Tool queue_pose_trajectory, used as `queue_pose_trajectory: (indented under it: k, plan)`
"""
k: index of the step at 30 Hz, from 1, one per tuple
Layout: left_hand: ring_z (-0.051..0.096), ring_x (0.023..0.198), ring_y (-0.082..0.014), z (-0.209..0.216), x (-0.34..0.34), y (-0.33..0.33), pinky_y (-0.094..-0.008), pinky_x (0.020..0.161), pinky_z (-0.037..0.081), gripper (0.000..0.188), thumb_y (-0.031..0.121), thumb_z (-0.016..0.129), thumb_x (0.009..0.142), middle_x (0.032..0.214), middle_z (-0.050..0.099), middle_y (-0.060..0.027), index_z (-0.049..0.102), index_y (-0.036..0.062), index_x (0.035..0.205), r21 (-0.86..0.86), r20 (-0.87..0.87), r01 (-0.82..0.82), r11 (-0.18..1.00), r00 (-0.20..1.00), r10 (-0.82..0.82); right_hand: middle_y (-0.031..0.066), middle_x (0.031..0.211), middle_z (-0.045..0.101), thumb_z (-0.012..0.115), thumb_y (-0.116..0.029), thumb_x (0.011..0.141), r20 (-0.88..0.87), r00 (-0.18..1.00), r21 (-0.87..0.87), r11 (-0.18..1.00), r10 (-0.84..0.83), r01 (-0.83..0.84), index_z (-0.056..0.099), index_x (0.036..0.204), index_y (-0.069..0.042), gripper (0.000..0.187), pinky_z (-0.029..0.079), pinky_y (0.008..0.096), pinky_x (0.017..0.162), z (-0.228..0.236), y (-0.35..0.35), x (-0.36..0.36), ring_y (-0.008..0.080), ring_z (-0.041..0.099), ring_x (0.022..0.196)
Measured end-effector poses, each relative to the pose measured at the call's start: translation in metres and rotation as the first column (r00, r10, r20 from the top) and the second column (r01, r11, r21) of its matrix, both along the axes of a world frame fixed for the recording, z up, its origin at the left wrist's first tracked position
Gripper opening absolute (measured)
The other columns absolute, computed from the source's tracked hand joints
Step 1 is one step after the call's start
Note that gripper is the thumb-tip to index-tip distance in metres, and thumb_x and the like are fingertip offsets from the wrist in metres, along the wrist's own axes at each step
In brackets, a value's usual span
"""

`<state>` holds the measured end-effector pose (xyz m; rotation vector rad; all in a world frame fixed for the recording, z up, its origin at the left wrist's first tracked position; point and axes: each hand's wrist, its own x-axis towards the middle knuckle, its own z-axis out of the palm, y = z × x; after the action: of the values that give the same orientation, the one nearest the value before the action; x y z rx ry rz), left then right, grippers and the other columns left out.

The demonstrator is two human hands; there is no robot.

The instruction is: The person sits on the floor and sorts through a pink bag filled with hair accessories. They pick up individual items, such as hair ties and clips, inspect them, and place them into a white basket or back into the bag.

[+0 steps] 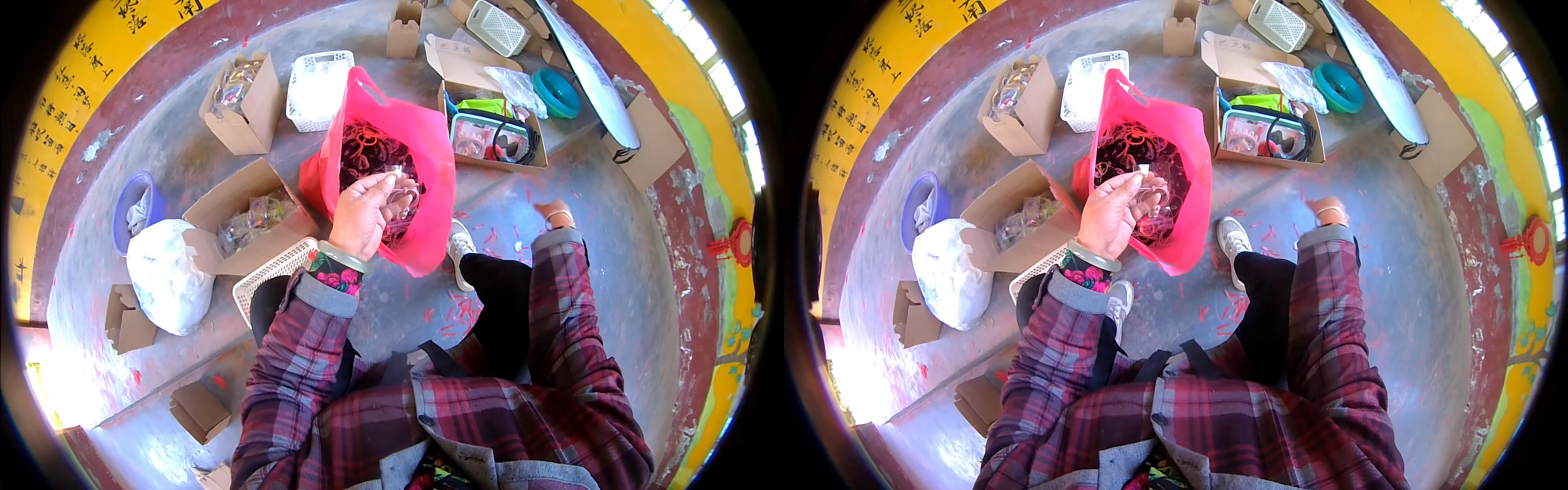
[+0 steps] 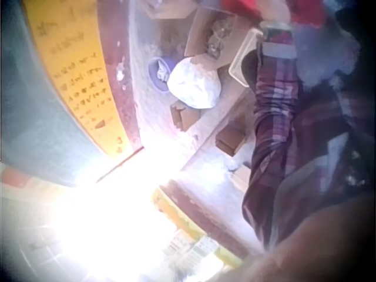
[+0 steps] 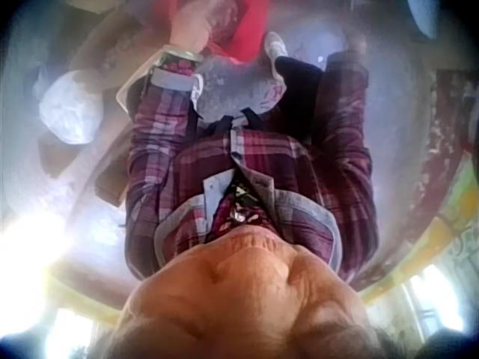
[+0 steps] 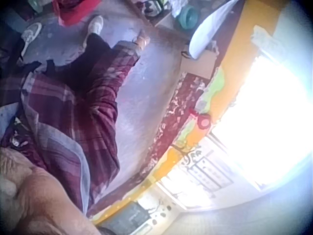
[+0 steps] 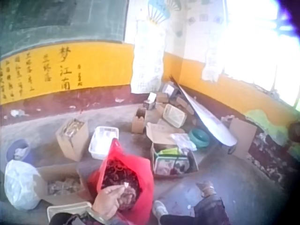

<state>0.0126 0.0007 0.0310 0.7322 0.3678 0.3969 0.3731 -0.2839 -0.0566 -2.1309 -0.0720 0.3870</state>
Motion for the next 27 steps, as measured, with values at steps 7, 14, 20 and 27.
queue_pose_trajectory:
  k: [7,14,20,27]
  plan:
    - [0.061,0.091,-0.0223,0.0,-0.002,0.0,-0.0323,0.081,0.052,0.021,0.011,0.048,0.092,0.099,0.061,-0.0153,0.055,-0.0034,0.105,0.0,-0.007,-0.004,1.0,1.0,0.004,0.0127,0.101,0.065,0.065,-0.034,0.078,0.277,0.96,0.048,0.998,-0.043,0.031,0.062,0.107,0.002,0.046,0.045,0.0303,0.083,0.013,0.023,-0.021,0.0246,0.06,0.097]
    - [0.061,0.091,-0.0227,0.001,0.0,-0.001,-0.0332,0.081,0.052,0.021,0.012,0.048,0.092,0.1,0.061,-0.0163,0.054,-0.0038,0.105,-0.027,0.043,-0.007,1.0,0.999,0.008,0.0117,0.099,0.065,0.06,-0.016,0.084,0.034,0.985,0.557,0.815,0.167,-0.158,0.061,0.103,0.001,0.025,0.048,0.0266,0.072,0.116,0.106,-0.126,0.0191,0.062,0.096]
    - [0.062,0.091,-0.0227,0.005,-0.002,-0.001,-0.0339,0.082,0.052,0.023,0.012,0.046,0.093,0.1,0.061,-0.0163,0.054,-0.0044,0.106,-0.043,0.047,-0.025,0.999,0.999,0.027,0.0109,0.112,0.059,0.062,-0.01,0.077,0.264,0.872,0.526,0.696,0.412,-0.489,0.064,0.096,-0.006,0.019,0.045,0.026,0.076,0.121,0.154,-0.208,0.0161,0.058,0.101]
    - [0.063,0.09,-0.022,0.001,-0.003,-0.001,-0.0327,0.078,0.053,0.024,0.013,0.046,0.093,0.1,0.062,-0.0152,0.055,-0.0043,0.107,0.036,0.022,-0.019,0.999,1.0,0.018,0.0206,0.139,0.031,0.066,-0.004,0.062,0.742,0.304,-0.173,0.609,0.598,-0.774,0.063,0.088,-0.009,0.027,0.026,0.0434,0.105,0.141,0.169,-0.235,0.0408,0.02,0.133]
